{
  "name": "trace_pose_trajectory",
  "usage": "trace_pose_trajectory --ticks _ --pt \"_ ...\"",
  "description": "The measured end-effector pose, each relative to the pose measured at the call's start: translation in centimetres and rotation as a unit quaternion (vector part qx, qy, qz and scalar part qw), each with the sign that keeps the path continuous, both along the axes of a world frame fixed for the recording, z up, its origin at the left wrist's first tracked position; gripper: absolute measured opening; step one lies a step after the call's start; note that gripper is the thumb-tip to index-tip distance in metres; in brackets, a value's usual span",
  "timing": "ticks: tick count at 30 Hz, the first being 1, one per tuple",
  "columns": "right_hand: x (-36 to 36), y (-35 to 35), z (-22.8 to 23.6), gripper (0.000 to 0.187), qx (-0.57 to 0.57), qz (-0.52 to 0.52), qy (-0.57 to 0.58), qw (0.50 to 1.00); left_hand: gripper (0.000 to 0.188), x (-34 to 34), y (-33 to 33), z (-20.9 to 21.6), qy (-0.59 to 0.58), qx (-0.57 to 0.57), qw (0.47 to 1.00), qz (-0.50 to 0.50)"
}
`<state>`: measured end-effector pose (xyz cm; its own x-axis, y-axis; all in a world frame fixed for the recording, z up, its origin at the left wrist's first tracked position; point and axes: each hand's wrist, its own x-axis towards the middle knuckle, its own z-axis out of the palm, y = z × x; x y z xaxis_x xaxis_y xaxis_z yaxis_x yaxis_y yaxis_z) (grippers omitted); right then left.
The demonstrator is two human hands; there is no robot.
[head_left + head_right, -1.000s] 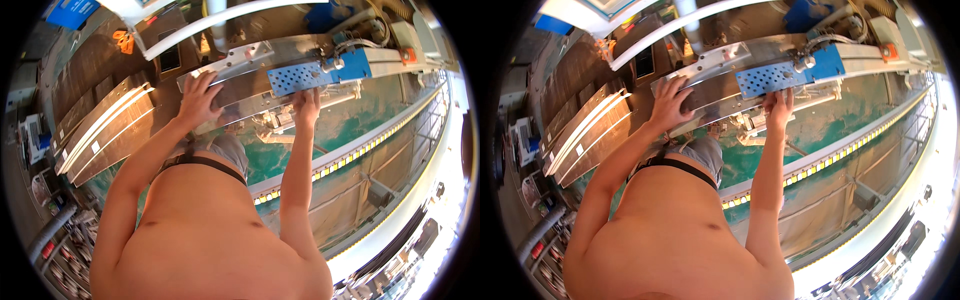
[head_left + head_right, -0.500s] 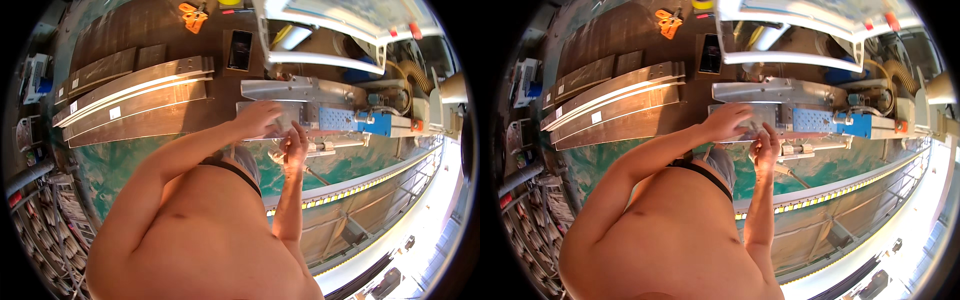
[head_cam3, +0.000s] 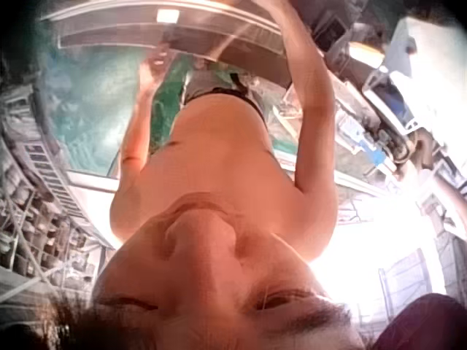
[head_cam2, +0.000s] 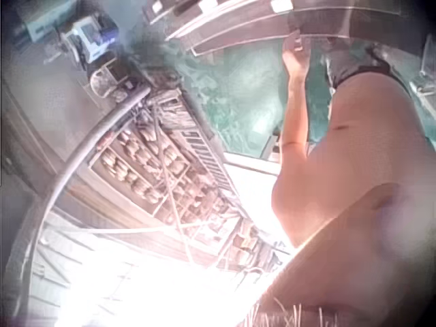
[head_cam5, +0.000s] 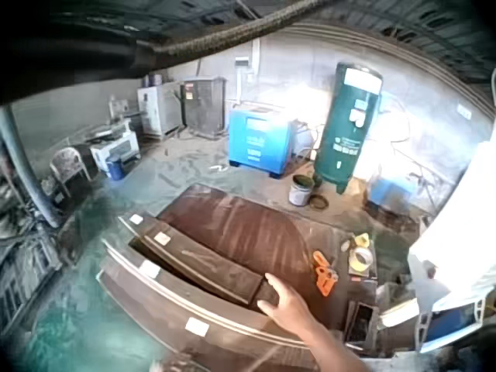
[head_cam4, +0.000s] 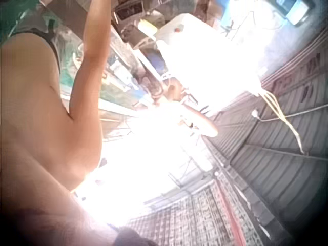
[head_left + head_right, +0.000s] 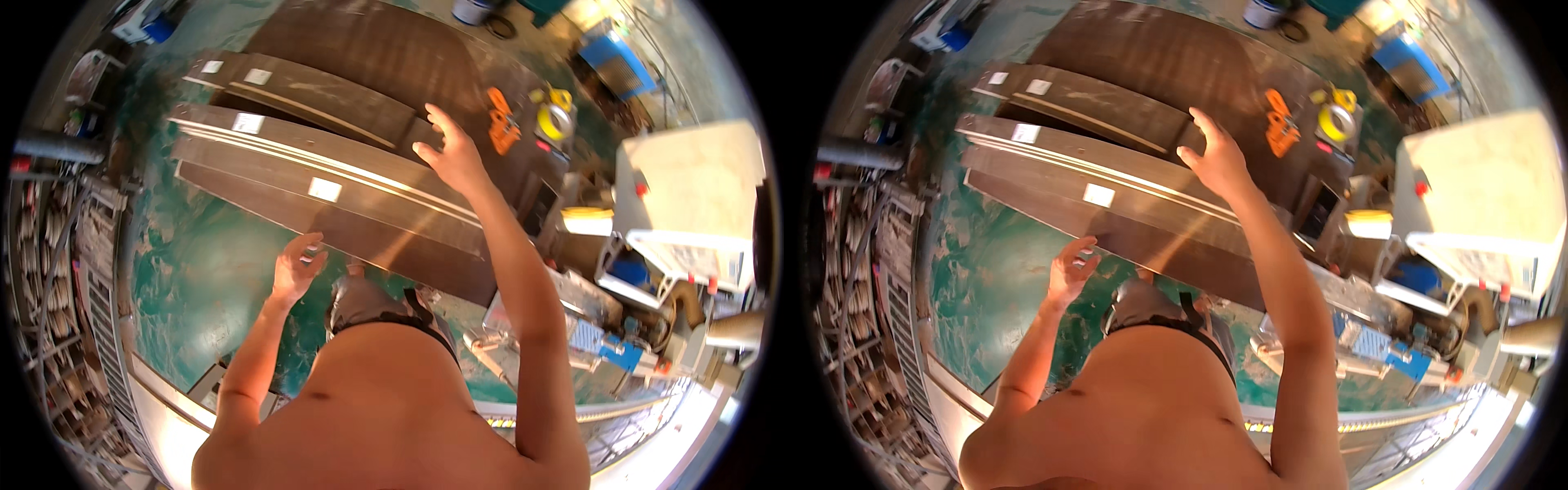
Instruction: The person places long wooden planks one at a time into an edge-banding machine, luego picks up larger wooden panels and moves them between the machine and a stacking area.
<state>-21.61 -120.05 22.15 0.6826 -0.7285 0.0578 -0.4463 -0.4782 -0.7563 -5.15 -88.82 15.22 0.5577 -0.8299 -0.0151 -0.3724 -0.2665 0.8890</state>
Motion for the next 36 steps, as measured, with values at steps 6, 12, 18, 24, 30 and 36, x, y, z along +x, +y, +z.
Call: trace_pose_trajectory --ticks 6,12,18,24,30,36 --pt "12.4 -3.1 -4.0 0.097 -0.124 0.117 0.205 0.964 0.016 3.0 3.9 0.3 -0.02 0.15 0.988 0.041" --pt "16.2 -2.8 -5.9 0.12 -0.11 0.119 0.315 0.935 0.023 3.0 6.6 -1.3 0.058 0.149 0.982 0.099" --pt "15.6 -4.0 -6.0 0.115 -0.12 0.125 0.264 0.949 0.024 4.7 6.3 -1.3 0.066 0.166 0.978 0.103" --pt "14.3 -3.9 -0.2 0.104 -0.105 0.071 0.202 0.971 0.022 7.5 4.5 -2.1 0.156 0.088 0.974 0.138" --pt "3.3 0.9 6.0 0.086 -0.083 0.032 0.076 0.993 0.031 9.4 -2.4 3.4 0.242 -0.144 0.953 0.116" --pt "-11.1 11.1 7.6 0.088 -0.115 0.027 0.043 0.992 0.059 9.8 -5.5 8.1 0.518 -0.253 0.817 -0.008"
